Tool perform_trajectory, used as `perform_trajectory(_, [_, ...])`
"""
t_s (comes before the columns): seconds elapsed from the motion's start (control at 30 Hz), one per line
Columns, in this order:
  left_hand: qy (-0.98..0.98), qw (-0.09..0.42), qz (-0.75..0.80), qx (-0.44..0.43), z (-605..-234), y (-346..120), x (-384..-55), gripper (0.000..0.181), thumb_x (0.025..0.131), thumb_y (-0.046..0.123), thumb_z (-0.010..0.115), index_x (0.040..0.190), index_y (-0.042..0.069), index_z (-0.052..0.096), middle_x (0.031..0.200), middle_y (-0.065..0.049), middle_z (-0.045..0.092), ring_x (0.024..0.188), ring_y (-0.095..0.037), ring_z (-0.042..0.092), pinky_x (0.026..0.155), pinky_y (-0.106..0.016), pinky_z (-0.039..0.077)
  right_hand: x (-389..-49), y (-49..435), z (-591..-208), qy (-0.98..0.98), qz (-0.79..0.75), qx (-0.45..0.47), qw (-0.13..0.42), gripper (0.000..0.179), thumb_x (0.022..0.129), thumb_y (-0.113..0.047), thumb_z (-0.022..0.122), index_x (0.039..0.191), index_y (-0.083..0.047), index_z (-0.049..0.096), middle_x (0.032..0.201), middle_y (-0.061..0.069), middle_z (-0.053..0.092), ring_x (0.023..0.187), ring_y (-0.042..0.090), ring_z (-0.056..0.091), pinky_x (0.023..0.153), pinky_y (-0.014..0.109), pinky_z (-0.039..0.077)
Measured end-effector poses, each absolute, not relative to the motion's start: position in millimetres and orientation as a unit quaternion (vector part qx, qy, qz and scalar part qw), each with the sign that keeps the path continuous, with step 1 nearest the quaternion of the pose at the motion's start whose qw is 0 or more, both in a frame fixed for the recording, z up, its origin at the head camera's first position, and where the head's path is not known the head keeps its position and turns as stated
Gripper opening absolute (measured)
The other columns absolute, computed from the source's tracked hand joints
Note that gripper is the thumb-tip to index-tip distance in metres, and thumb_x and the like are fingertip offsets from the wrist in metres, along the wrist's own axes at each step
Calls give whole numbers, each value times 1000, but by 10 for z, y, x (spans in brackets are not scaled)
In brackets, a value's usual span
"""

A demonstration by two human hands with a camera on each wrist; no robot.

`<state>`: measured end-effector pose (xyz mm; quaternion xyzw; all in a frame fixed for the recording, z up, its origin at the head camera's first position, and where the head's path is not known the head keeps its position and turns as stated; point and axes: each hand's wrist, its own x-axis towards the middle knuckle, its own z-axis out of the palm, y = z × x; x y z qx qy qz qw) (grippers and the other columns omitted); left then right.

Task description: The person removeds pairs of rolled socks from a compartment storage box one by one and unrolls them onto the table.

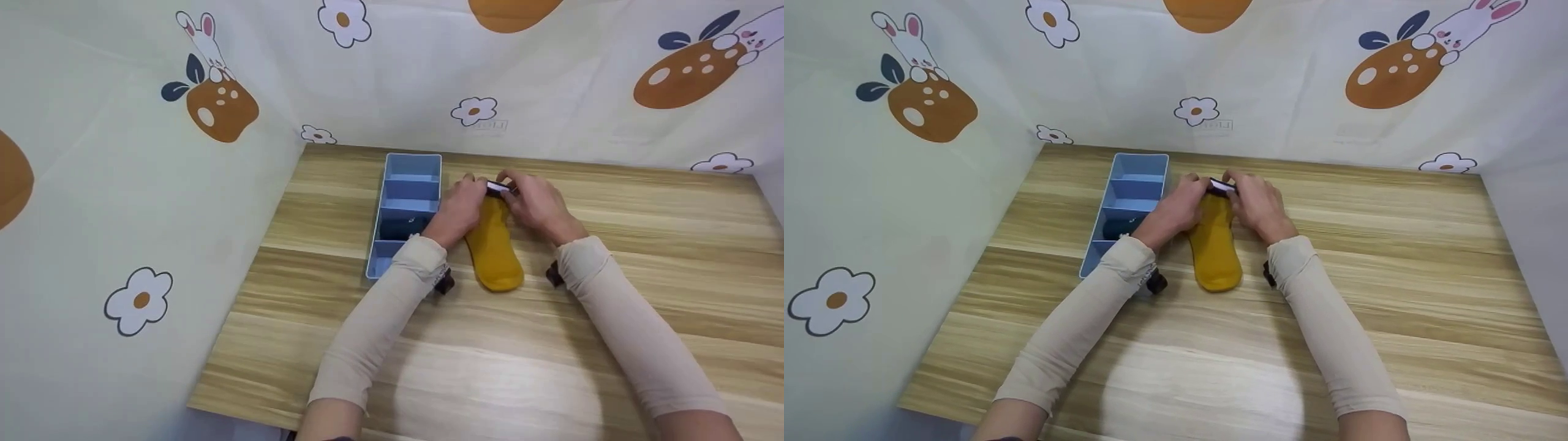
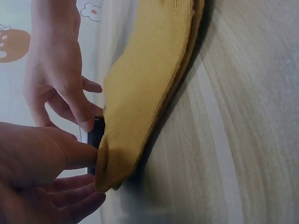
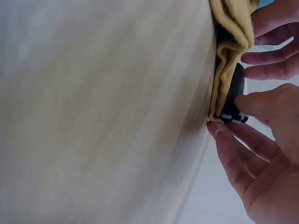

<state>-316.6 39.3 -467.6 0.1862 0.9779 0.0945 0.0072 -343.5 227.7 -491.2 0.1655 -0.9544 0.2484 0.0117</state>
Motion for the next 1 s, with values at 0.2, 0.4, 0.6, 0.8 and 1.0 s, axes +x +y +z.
perform_trajectory(0.2, [978, 21, 78, 192, -4680, 422, -3184, 37, 111, 8, 56, 147, 12, 61, 139, -10, 65, 119, -25, 70, 99, -37, 62, -3484, 2297, -4909, -956, 237, 173, 8, 25, 100, -12, 73, 125, -5, 72, 122, 21, 73, 109, 41, 70, 95, 61, 55])
perform_trajectory(0.4, [978, 41, 51, 196, -4645, 472, -3193, 38, 112, 12, 55, 150, 14, 58, 146, -9, 62, 122, -23, 68, 98, -39, 63, -3539, 2335, -4887, -956, 240, 166, -7, 30, 102, -10, 69, 132, -6, 68, 124, 22, 74, 112, 41, 70, 99, 61, 55])
perform_trajectory(0.6, [974, 65, 56, 207, -4558, 458, -3250, 35, 111, 15, 59, 145, 12, 64, 143, -8, 64, 117, -22, 65, 103, -35, 58, -3588, 2378, -4898, -948, 269, 167, -20, 27, 108, -13, 61, 134, -13, 67, 120, 18, 74, 102, 36, 68, 92, 55, 57])
perform_trajectory(0.8, [969, 107, 66, 211, -4514, 417, -3266, 28, 109, 18, 63, 135, 14, 70, 122, -8, 69, 100, -22, 62, 87, -32, 57, -3648, 2389, -4910, -948, 266, 175, -7, 25, 101, -11, 72, 124, -3, 72, 119, 22, 74, 106, 39, 69, 96, 57, 57])
perform_trajectory(1.0, [967, 142, 65, 201, -4521, 424, -3206, 28, 110, 20, 60, 137, 15, 68, 117, -7, 67, 96, -22, 63, 85, -31, 57, -3717, 2396, -4875, -960, 251, 120, -28, 36, 107, -17, 63, 139, -2, 60, 126, 25, 73, 109, 39, 70, 94, 58, 57])
